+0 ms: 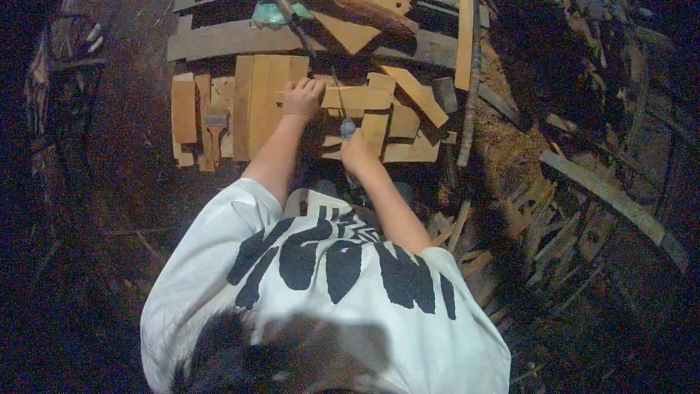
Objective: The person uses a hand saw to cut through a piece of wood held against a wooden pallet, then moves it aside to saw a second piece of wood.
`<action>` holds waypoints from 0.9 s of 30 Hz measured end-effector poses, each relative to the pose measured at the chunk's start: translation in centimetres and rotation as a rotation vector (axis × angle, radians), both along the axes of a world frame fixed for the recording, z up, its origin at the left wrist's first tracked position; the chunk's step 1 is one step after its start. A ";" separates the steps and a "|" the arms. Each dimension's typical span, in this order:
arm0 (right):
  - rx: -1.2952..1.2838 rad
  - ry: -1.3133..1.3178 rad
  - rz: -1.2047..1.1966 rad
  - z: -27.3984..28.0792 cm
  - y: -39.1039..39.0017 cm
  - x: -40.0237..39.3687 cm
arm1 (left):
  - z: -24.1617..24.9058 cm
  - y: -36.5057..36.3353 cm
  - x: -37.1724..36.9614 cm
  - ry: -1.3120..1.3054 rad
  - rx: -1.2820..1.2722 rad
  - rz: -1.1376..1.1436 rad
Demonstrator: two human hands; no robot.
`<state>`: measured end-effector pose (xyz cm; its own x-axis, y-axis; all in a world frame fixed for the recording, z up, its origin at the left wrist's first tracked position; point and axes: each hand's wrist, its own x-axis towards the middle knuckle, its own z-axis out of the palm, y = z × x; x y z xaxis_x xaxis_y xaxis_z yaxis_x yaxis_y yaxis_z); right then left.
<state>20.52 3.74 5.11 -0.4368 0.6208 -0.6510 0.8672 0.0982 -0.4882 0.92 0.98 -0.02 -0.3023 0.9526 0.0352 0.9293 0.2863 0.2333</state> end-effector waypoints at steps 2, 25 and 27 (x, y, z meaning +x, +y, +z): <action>-0.064 -0.020 -0.039 3.9 -0.7 0.7 | -0.1 0.1 -0.1 0.060 0.050 -0.013; -0.115 -0.057 -0.027 6.0 -1.8 1.1 | -1.3 0.1 0.0 0.089 0.120 -0.006; -0.159 -0.120 -0.134 7.8 -2.3 1.5 | -1.2 0.2 -0.1 0.104 0.101 -0.014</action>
